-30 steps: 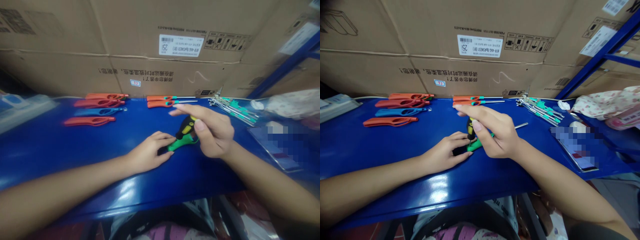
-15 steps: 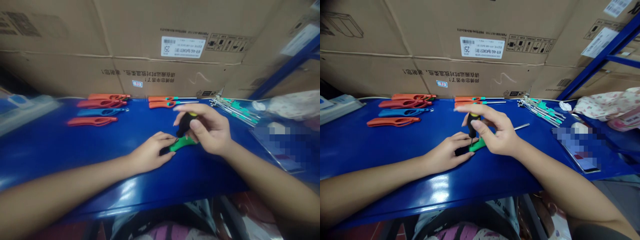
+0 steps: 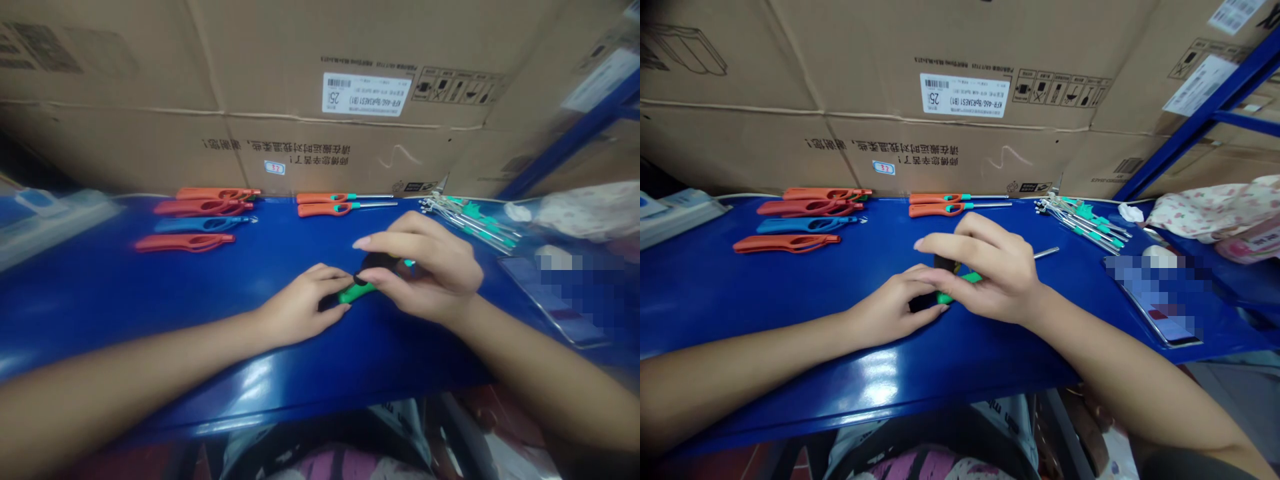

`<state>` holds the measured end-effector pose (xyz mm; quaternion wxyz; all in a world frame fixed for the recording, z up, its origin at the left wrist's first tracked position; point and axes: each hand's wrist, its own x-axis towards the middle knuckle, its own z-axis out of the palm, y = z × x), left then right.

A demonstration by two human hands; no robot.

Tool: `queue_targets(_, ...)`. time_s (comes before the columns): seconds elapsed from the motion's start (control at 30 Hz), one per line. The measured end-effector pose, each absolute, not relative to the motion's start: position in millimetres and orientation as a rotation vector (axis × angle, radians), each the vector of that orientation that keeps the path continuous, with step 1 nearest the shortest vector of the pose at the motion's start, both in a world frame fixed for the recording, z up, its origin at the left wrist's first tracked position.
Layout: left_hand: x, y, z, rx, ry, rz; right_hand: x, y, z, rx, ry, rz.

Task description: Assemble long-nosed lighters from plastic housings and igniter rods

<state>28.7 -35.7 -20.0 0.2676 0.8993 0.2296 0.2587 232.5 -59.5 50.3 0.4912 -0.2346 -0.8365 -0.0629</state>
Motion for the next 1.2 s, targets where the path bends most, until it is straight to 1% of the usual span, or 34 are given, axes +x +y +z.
queue_targets(0.07, 29, -36, -20, 2.422, 0.617, 0.696, 233, -60, 51, -0.560, -2.053, -0.233)
queue_targets(0.1, 29, -36, -20, 2.421, 0.616, 0.698, 233, -60, 51, -0.543, -2.069, -0.211)
queue_targets(0.2, 29, -36, -20, 2.420, 0.619, 0.698, 232, -59, 51, -0.536, -2.115, 0.026)
queue_targets(0.27, 29, -36, -20, 2.419, 0.621, 0.698, 231, -58, 52, -0.558, -2.117, 0.085)
queue_targets(0.4, 29, -35, -21, 2.417, 0.607, 0.705, 232, -57, 52, -0.572, -2.025, -0.190)
queue_targets(0.43, 29, -35, -21, 2.418, 0.609, 0.706, 232, -57, 52, -0.577, -2.005, -0.195)
queue_targets(0.47, 29, -35, -20, 2.421, 0.613, 0.704, 232, -57, 51, -0.588, -1.995, -0.140)
queue_targets(0.6, 29, -36, -20, 2.443, 0.623, 0.703, 233, -57, 49, -0.663, -1.990, 0.344)
queue_targets(0.63, 29, -36, -20, 2.447, 0.620, 0.704, 233, -56, 49, -0.664, -1.987, 0.401)
queue_targets(0.7, 28, -36, -21, 2.446, 0.617, 0.706, 234, -53, 49, -0.649, -1.972, 0.318)
queue_targets(0.8, 28, -35, -22, 2.437, 0.606, 0.710, 235, -49, 48, -0.613, -1.935, -0.036)
queue_targets(0.83, 28, -35, -22, 2.435, 0.605, 0.710, 235, -49, 48, -0.609, -1.933, -0.099)
queue_targets(0.87, 28, -35, -22, 2.434, 0.606, 0.709, 235, -48, 47, -0.614, -1.941, -0.096)
queue_targets(0.9, 28, -35, -22, 2.435, 0.606, 0.707, 235, -48, 45, -0.635, -1.959, -0.025)
queue_targets(1.0, 28, -35, -23, 2.438, 0.604, 0.696, 235, -47, 42, -0.705, -1.987, 0.334)
queue_targets(1.03, 28, -35, -23, 2.440, 0.604, 0.694, 235, -46, 42, -0.704, -1.976, 0.401)
queue_targets(1.1, 29, -35, -23, 2.443, 0.607, 0.691, 237, -42, 41, -0.688, -1.936, 0.348)
queue_targets(1.2, 29, -35, -23, 2.446, 0.613, 0.694, 241, -37, 39, -0.658, -1.879, 0.052)
